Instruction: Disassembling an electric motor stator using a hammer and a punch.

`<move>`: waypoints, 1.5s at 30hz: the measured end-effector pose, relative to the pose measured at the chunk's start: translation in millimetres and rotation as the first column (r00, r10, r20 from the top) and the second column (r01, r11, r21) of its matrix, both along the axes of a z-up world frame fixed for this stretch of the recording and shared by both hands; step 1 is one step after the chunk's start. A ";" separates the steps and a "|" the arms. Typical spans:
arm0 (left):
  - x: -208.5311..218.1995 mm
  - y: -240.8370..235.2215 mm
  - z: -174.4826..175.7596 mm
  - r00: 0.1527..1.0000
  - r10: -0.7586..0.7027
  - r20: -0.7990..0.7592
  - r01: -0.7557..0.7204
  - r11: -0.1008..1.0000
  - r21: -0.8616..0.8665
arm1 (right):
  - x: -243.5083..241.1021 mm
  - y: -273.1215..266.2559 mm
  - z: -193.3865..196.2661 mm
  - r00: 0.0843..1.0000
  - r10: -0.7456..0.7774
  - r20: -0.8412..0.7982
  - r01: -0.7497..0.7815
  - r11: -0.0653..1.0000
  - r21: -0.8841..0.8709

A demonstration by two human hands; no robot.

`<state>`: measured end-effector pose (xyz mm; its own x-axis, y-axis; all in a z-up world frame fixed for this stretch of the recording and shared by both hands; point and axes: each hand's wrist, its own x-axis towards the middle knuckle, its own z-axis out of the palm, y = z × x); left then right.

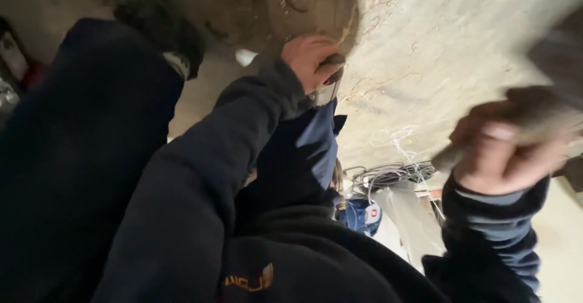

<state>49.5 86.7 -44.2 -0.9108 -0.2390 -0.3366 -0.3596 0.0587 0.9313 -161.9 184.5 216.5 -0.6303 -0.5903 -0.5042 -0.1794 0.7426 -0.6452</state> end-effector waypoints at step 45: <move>-8.2 -113.5 58.6 0.894 0.140 0.426 -0.363 0.782 0.506 | 67.5 189.5 -231.5 0.994 -0.106 0.022 0.068 0.771 0.633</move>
<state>41.3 -26.8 14.3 -0.6391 -0.1097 -0.7612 -0.5872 -0.5697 0.5751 -94.4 374.0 -15.1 -0.6241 -0.0720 -0.7780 -0.0731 0.9968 -0.0336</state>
